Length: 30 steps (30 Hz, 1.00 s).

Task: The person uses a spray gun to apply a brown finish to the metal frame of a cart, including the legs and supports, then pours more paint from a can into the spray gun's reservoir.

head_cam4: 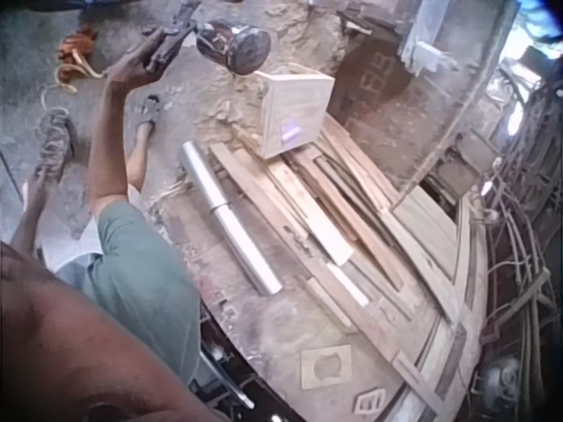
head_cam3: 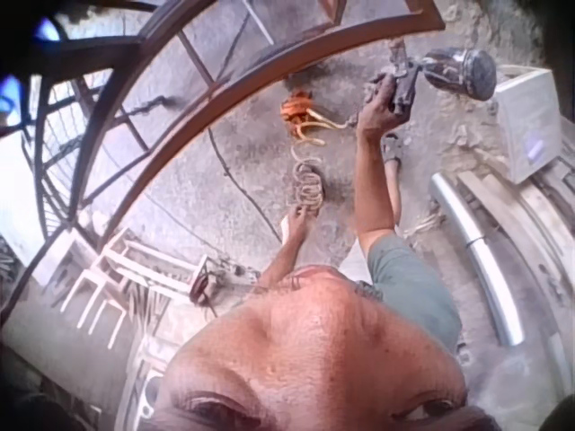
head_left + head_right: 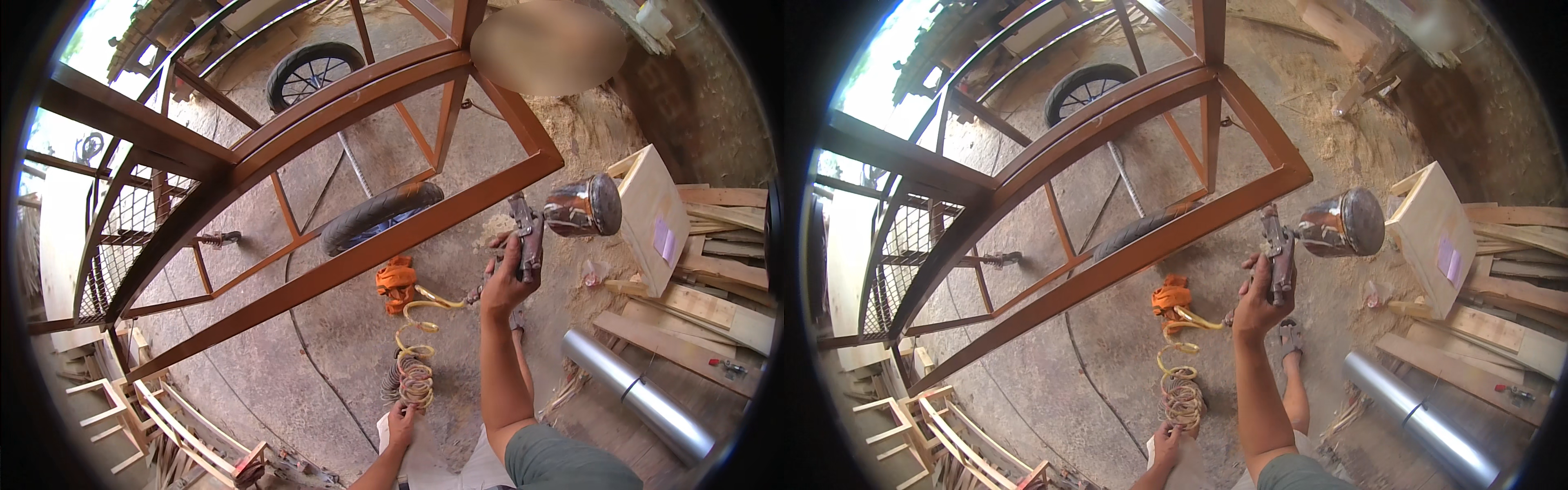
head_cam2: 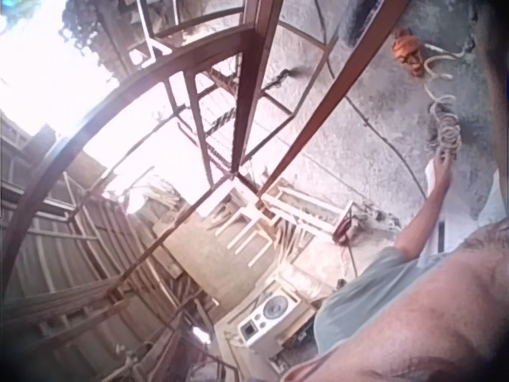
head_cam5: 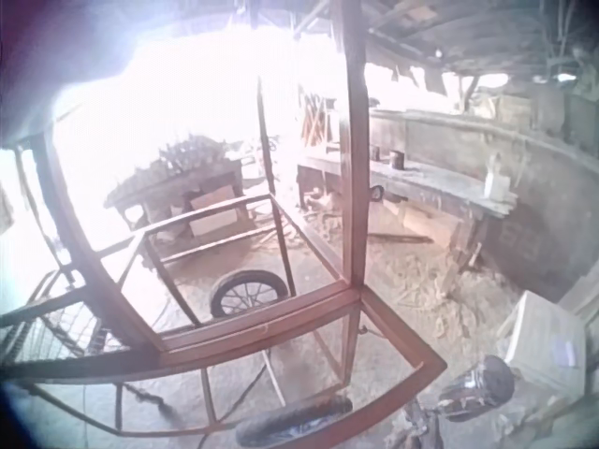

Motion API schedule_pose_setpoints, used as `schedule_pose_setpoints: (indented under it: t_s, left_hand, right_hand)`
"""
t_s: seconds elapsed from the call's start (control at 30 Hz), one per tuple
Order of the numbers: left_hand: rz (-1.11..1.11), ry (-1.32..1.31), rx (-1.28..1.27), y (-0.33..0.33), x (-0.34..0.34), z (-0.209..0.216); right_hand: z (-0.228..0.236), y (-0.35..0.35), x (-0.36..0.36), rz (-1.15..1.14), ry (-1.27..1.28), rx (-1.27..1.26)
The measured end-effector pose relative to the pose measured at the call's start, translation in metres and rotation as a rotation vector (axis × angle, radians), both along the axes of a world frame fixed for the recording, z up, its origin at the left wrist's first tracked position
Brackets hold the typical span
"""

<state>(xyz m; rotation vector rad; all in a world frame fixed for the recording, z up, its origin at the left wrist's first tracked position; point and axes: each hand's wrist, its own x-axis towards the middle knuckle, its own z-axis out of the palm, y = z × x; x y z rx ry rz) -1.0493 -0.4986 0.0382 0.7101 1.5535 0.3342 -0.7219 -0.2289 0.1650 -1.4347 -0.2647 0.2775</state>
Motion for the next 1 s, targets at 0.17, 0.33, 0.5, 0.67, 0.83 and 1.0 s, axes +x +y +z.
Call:
schedule_pose_setpoints:
  t_s: [0.17, 0.33, 0.5, 0.67, 0.83, 1.0]
  left_hand:
    - [0.0, -0.03, 0.043, 0.004, 0.002, 0.005]
    - [-0.095, -0.009, 0.07, 0.023, -0.014, 0.01]
    - [-0.109, -0.079, 0.068, 0.025, -0.043, -0.012]
    - [-0.21, -0.025, 0.006, 0.018, -0.075, -0.014]
    - [-0.216, -0.066, -0.01, -0.003, -0.083, -0.013]
    - [-0.244, -0.063, 0.001, 0.009, -0.063, 0.023]
  right_hand:
    - [0.021, -0.016, -0.011, -0.003, 0.114, -0.012]
    - [0.056, -0.039, -0.026, -0.083, -0.037, -0.029]
    - [0.076, -0.048, -0.046, -0.139, -0.102, -0.13]
    - [0.053, -0.029, -0.068, -0.076, 0.06, -0.035]
    - [0.036, -0.034, -0.088, 0.014, 0.154, -0.088]
    - [0.034, -0.079, -0.077, 0.041, 0.092, -0.186]
